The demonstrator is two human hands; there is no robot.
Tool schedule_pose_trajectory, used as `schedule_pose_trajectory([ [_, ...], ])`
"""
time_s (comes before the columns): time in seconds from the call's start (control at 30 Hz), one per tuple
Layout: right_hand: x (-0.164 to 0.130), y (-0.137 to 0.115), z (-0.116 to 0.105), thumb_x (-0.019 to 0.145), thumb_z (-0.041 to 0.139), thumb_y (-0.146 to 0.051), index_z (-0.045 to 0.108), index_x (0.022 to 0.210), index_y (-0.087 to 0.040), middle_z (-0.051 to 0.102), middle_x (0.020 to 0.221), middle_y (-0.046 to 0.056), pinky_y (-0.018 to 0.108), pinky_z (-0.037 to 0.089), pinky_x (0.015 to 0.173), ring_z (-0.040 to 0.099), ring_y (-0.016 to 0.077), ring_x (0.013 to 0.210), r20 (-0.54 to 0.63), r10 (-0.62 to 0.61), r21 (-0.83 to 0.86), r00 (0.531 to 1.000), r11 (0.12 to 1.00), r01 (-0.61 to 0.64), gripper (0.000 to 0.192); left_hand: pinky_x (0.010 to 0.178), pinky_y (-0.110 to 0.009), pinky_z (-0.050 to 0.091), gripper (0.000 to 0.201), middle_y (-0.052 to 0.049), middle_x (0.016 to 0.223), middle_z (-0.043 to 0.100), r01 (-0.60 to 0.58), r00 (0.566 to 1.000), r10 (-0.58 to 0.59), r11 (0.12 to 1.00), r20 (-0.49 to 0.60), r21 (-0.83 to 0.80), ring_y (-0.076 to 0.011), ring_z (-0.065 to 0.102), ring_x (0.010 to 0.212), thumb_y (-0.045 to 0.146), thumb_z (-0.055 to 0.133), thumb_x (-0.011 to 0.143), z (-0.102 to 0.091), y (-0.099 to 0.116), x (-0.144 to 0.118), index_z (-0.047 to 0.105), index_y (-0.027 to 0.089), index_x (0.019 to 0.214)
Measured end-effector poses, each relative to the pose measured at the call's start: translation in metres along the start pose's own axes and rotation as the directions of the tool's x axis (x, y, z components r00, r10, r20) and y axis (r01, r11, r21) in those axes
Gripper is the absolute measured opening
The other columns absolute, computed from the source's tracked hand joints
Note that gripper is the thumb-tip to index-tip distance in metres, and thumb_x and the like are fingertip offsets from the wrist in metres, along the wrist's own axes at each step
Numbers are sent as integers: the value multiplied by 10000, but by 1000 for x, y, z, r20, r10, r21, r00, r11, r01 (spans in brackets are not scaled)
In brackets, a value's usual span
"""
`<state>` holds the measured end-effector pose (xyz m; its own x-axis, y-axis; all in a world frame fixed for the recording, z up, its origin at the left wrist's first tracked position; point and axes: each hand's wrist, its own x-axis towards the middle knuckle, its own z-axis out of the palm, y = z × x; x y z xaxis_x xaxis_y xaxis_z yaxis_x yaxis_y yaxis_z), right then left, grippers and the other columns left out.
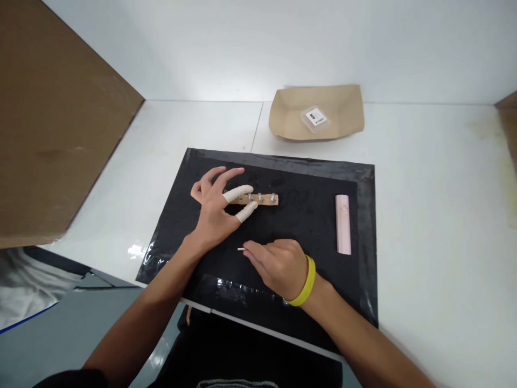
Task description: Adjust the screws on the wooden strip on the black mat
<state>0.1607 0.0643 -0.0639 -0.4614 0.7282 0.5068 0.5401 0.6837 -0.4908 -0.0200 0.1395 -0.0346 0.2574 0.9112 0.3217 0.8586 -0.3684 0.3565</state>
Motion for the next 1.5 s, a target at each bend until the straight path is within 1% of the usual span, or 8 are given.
schedule_pose_trajectory([
  [0.53,1,-2,0,1051,541,-222,711,1029,-139,750,740,-17,317,443,533,621,112,510,13,5,-10,1000,1000,-5,190,1063,-565,267,158,-10,1481,605,19,999,-18,1000,-37,22,-342,414,1437,305,704,921,4,-2,-3,735,339,1072],
  [0.73,2,-2,-1,1056,529,-220,715,1016,-143,750,732,-18,303,440,522,613,100,500,3,4,-10,1000,1000,-4,206,1100,-558,253,447,-58,1538,543,33,999,-32,999,40,-29,-361,377,1459,306,757,875,-7,0,-5,612,323,1297],
  [0.9,2,-3,-2,1057,528,-224,715,1004,-151,757,746,-16,292,438,529,612,99,500,7,6,-16,1000,1000,-6,207,1112,-571,259,572,-110,1594,461,2,993,-3,1000,120,14,-397,318,1486,388,788,856,-26,-4,-5,557,294,1371],
  [1.0,1,-2,-2,1053,537,-222,714,1004,-153,758,747,-12,284,445,541,623,99,510,5,6,-15,1000,1000,-6,197,1114,-601,252,616,-127,1619,420,-15,985,7,999,170,42,-430,292,1489,458,826,814,-32,-13,-3,580,296,1355],
  [1.07,0,-1,-1,1054,537,-225,715,1012,-157,759,747,-13,280,451,549,630,96,518,9,5,-19,1000,1000,-4,195,1114,-613,242,588,-123,1612,435,-26,984,16,998,178,58,-434,302,1483,480,845,791,-33,-20,1,622,301,1305],
  [1.2,-1,0,0,1049,545,-216,713,1022,-148,764,766,-10,283,462,548,643,98,532,6,0,-14,1000,1000,0,183,1118,-601,228,376,-75,1522,563,-56,985,45,996,164,64,-385,380,1456,437,824,830,-29,-33,8,711,317,1168],
  [1.37,-3,0,0,1052,543,-223,712,1040,-146,767,776,-8,287,469,545,652,103,540,13,-3,-19,1000,1000,3,185,1134,-604,195,217,-28,1420,658,-78,982,72,996,173,31,-348,450,1412,389,820,845,-28,-37,12,752,329,1042],
  [1.5,-2,0,-1,1048,552,-224,710,1042,-143,771,787,-2,286,474,554,659,106,546,7,-6,-18,1000,1000,6,177,1147,-595,185,190,-21,1380,683,-81,976,78,997,201,8,-328,472,1395,346,779,883,-30,-36,12,743,330,1068],
])
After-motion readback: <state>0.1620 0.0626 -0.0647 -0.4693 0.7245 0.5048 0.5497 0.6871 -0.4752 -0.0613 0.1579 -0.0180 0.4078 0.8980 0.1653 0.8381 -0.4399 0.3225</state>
